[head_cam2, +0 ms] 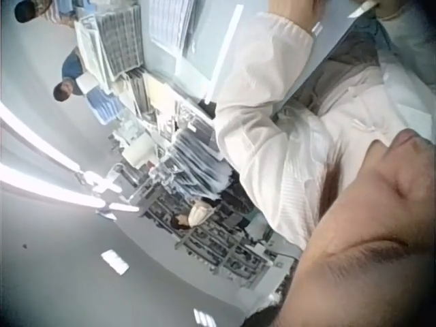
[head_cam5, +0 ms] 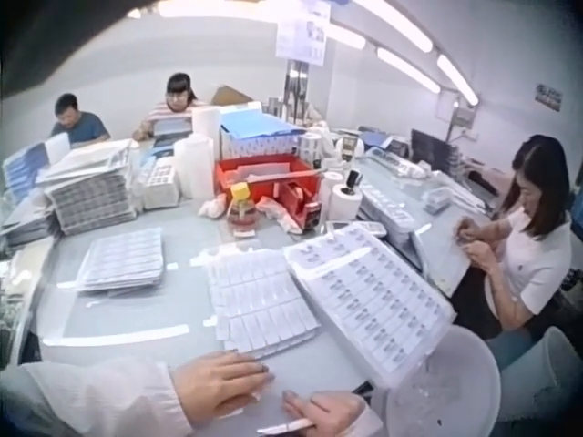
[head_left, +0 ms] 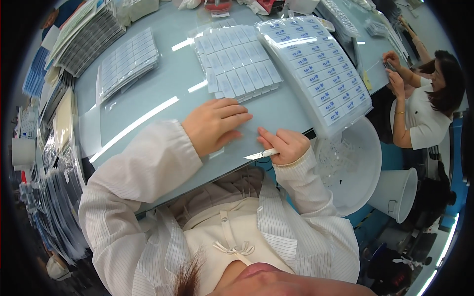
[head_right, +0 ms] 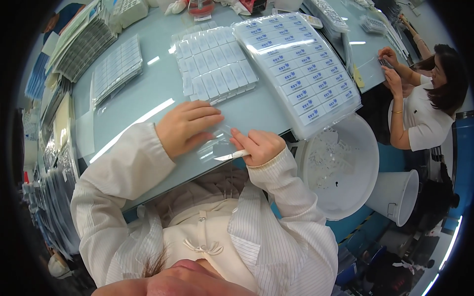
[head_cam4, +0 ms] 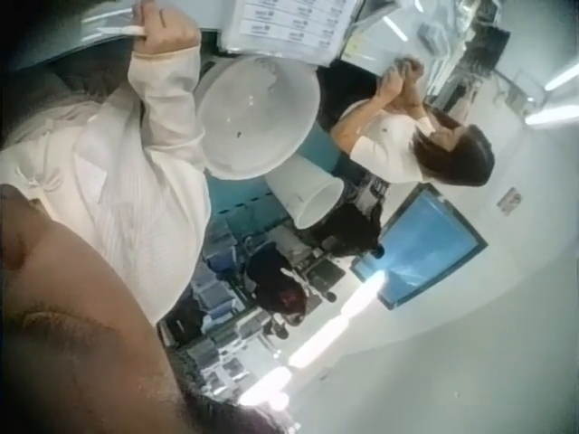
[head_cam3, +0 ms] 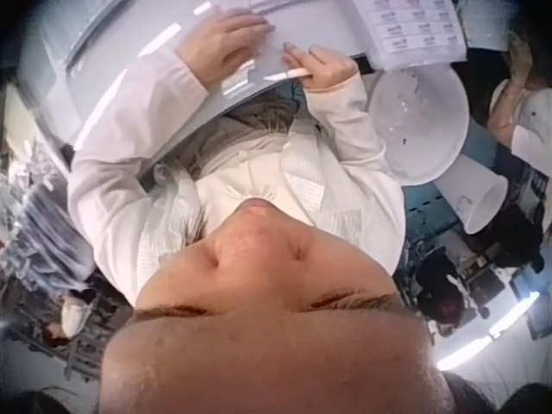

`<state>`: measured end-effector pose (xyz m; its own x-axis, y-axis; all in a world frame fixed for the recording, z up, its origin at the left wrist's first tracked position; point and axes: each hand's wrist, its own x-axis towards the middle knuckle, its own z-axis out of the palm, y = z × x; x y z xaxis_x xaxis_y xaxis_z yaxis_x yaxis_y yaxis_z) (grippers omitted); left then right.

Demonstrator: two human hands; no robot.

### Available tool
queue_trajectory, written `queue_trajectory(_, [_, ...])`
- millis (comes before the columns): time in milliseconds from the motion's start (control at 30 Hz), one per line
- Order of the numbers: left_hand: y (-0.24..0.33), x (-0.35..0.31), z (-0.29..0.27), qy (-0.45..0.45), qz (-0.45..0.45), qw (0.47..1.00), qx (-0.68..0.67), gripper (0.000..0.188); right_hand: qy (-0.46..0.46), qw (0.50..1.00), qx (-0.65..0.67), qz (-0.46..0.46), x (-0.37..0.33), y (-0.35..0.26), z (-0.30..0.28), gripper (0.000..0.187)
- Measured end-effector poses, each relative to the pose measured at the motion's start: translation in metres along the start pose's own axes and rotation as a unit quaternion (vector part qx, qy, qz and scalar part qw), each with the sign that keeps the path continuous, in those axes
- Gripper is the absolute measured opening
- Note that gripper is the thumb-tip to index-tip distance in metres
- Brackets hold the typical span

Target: Arranging small blue stickers into a grid pattern on a clear sheet using a stylus.

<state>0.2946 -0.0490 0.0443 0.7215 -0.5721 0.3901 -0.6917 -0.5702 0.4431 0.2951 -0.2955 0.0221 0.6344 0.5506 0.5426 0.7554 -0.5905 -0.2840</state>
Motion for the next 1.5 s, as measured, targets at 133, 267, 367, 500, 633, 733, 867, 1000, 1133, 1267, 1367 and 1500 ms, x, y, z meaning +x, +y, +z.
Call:
queue_trajectory(133, [0.006, -0.002, 0.011, 0.021, -0.075, 0.997, -0.028, 0.029, 0.003, 1.0, 0.0, -0.023, 0.0, 0.001, -0.001, 0.024])
queue_trajectory(267, [0.003, 0.0, 0.013, -0.015, -0.135, 0.988, -0.074, 0.018, 0.003, 1.0, 0.004, -0.028, -0.002, 0.0, -0.001, 0.023])
queue_trajectory(367, [0.007, 0.003, 0.019, -0.013, -0.142, 0.989, -0.046, 0.012, 0.021, 0.999, 0.039, 0.012, -0.005, -0.005, 0.002, 0.021])
queue_trajectory(500, [0.017, -0.002, 0.028, -0.001, -0.094, 0.994, 0.062, 0.008, 0.043, 0.996, 0.065, 0.044, -0.004, -0.008, 0.009, 0.022])
queue_trajectory(633, [0.021, -0.011, 0.028, -0.013, -0.064, 0.984, 0.164, 0.009, 0.07, 0.99, 0.083, 0.094, -0.007, -0.013, 0.009, 0.025])
queue_trajectory(733, [0.025, -0.032, 0.008, -0.033, -0.1, 0.975, 0.194, 0.006, 0.113, 0.976, 0.11, 0.151, -0.015, -0.014, 0.004, 0.026])
queue_trajectory(867, [0.046, -0.094, -0.037, 0.077, -0.185, 0.967, 0.158, 0.007, 0.131, 0.963, 0.133, 0.196, -0.012, -0.02, 0.0, 0.024])
queue_trajectory(1000, [0.079, -0.201, -0.078, 0.282, -0.307, 0.876, 0.241, 0.013, 0.074, 0.985, 0.123, 0.1, 0.005, -0.038, 0.014, 0.023])
queue_trajectory(1133, [0.148, -0.36, -0.089, 0.398, -0.449, 0.639, 0.481, 0.011, 0.038, 0.988, 0.149, -0.019, 0.027, -0.06, 0.042, 0.024])
queue_trajectory(1267, [0.253, -0.505, -0.034, 0.44, -0.641, 0.293, 0.556, 0.011, -0.008, 0.979, 0.184, -0.091, 0.043, -0.079, 0.063, 0.025])
queue_trajectory(1367, [0.294, -0.598, 0.035, 0.456, -0.704, 0.249, 0.483, 0.012, -0.033, 0.978, 0.177, -0.105, 0.047, -0.087, 0.069, 0.027])
queue_trajectory(1500, [0.329, -0.662, 0.118, 0.489, -0.831, 0.109, 0.243, 0.011, -0.068, 0.976, 0.179, -0.105, 0.052, -0.089, 0.078, 0.029])
